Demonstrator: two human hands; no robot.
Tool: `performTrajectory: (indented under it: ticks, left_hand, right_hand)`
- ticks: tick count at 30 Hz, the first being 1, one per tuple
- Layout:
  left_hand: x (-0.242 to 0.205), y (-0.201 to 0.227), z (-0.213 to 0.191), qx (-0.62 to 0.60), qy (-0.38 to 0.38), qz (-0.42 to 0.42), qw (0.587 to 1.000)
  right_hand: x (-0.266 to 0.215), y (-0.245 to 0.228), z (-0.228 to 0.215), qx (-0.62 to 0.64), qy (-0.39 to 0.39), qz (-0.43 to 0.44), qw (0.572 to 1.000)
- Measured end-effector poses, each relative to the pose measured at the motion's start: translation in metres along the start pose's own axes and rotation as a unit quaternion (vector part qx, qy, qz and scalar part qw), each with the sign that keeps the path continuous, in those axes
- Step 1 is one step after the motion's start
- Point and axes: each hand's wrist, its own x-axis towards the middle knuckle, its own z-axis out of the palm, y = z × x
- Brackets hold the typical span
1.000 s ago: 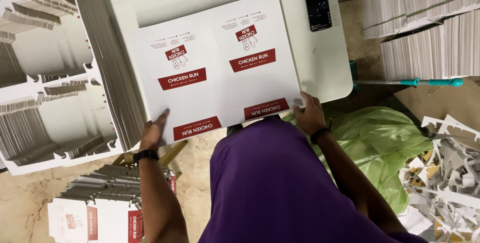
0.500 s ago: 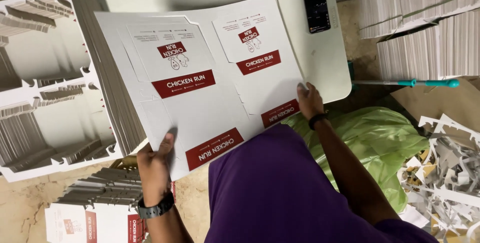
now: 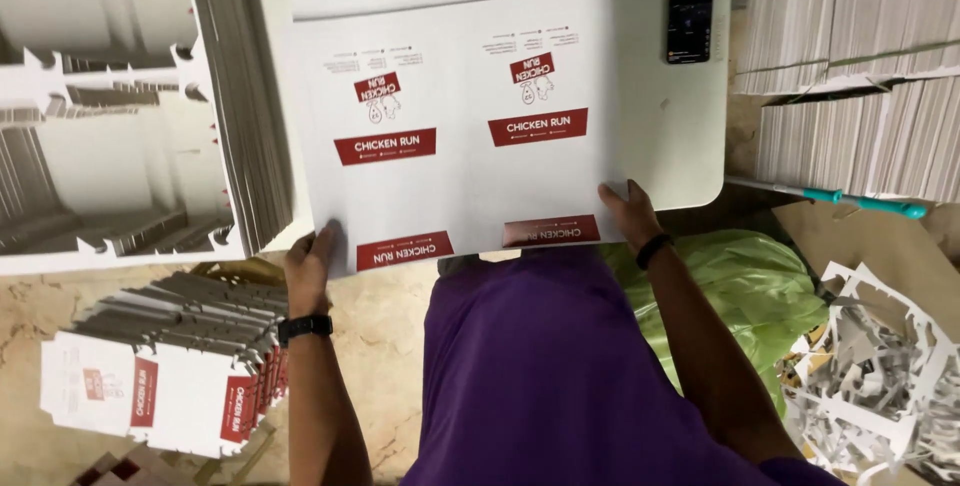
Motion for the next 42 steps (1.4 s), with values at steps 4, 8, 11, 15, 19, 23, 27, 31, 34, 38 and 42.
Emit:
performTrajectory:
  ticks: [4, 8, 11, 15, 19, 23, 27, 31, 34, 38, 42]
  left_hand:
    - [0.033, -0.086, 0.014, -0.057, 0.102, 0.063, 0.991]
    - [0.026, -0.166, 0.066, -0.170, 0.283, 0.051, 0.943]
    - [-0.020, -0.185, 0.136, -0.276, 0.160, -0.087, 0.944]
    - [-0.085, -0.150, 0.242, -0.361, -0.107, -0.176, 0.909]
    - [-0.123, -0.100, 0.269, -0.369, -0.119, -0.192, 0.902]
    - [-0.134, -0.083, 0.274, -0.359, -0.057, -0.158, 0.918]
    - [-0.142, -0.078, 0.270, -0.158, -0.017, -0.153, 0.975]
    - [-0.137, -0.087, 0.279, -0.120, 0.011, -0.164, 0.979]
    - [-0.139, -0.074, 0.279, -0.099, 0.025, -0.179, 0.978]
    - [-0.131, -0.078, 0.285, -0.072, 0.031, -0.204, 0.976]
    - [-0.157, -0.030, 0.265, -0.083, 0.006, -0.211, 0.974]
  right_hand:
    - [-0.003, 0.007, 0.007, -0.008, -0.021, 0.035, 0.999]
    - [-0.046, -0.041, 0.031, -0.009, -0.036, 0.036, 0.999]
    - [-0.061, -0.054, 0.032, -0.019, -0.085, 0.062, 0.994]
    - [-0.053, -0.047, 0.008, -0.223, -0.232, 0.000, 0.947]
    - [-0.005, -0.046, -0.031, -0.560, -0.265, -0.025, 0.785]
    - [0.013, -0.052, -0.016, -0.650, -0.239, -0.175, 0.700]
    - [0.012, -0.049, 0.026, -0.606, -0.226, -0.395, 0.653]
    - [-0.043, -0.081, 0.076, -0.653, -0.241, -0.385, 0.605]
    - [-0.048, -0.081, 0.096, -0.684, -0.254, -0.324, 0.603]
    - [-0.031, -0.068, 0.110, -0.721, -0.238, -0.277, 0.589]
    - [-0.017, -0.052, 0.118, -0.725, -0.225, -0.256, 0.599]
